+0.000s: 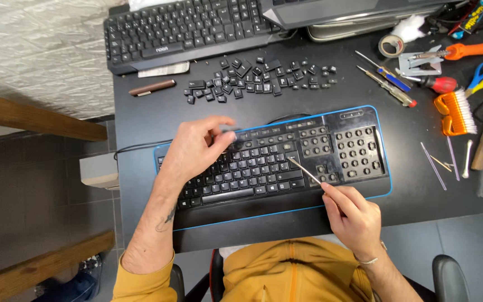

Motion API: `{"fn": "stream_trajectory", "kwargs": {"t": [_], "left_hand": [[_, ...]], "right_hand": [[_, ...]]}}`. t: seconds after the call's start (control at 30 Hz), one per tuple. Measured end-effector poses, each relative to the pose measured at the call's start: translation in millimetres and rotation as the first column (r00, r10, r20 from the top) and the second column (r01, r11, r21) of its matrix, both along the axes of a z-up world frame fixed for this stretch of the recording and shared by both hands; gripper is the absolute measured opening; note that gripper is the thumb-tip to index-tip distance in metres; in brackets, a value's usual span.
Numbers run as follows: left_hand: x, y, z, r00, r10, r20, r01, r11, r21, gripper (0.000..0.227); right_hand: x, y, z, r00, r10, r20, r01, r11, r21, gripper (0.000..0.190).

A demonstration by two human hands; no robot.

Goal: The person uses a metal keycap puller to remove keycaps from a black keyboard and places them on the desk. They systematically remove keys from the number pad and function row, then reinsert some keycaps into the keyboard.

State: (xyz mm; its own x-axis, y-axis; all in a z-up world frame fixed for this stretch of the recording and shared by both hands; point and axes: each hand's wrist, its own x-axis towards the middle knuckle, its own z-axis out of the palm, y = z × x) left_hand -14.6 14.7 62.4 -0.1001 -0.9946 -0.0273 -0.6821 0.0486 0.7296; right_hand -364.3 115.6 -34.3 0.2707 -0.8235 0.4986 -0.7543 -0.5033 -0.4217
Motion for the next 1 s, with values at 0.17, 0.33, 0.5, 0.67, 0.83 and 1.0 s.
{"fn": "stream_trajectory", "kwargs": {"t": [0.17, 0.33, 0.5, 0.67, 0.83, 1.0], "left_hand": [[6, 7, -5, 0.965, -0.227, -0.132, 0.224, 0.974, -0.037, 0.051], [10, 8, -10, 0.946, -0.323, -0.018, 0.322, 0.946, -0.032, 0.045], [7, 9, -14, 0.942, -0.335, -0.006, 0.335, 0.942, 0.019, 0.039], [21, 8, -24, 0.93, -0.303, 0.206, 0.304, 0.952, 0.026, 0.029], [29, 6, -22, 0.918, -0.362, 0.16, 0.356, 0.932, 0.066, 0.024], [33, 2, -29, 0.919, -0.368, 0.141, 0.363, 0.93, 0.063, 0.025]], "right_hand": [[10, -8, 9, 0.993, 0.001, 0.118, -0.005, 1.0, 0.028, 0.02], [44, -21, 57, 0.998, 0.051, -0.04, -0.051, 0.999, -0.016, 0.017], [89, -29, 92, 0.969, 0.203, -0.14, -0.211, 0.976, -0.052, 0.017], [109, -36, 100, 0.94, 0.125, -0.317, -0.163, 0.982, -0.096, 0.01], [119, -39, 104, 0.898, 0.14, -0.416, -0.156, 0.988, -0.005, 0.015], [126, -41, 112, 0.845, 0.167, -0.508, -0.186, 0.982, 0.015, 0.02]]}}
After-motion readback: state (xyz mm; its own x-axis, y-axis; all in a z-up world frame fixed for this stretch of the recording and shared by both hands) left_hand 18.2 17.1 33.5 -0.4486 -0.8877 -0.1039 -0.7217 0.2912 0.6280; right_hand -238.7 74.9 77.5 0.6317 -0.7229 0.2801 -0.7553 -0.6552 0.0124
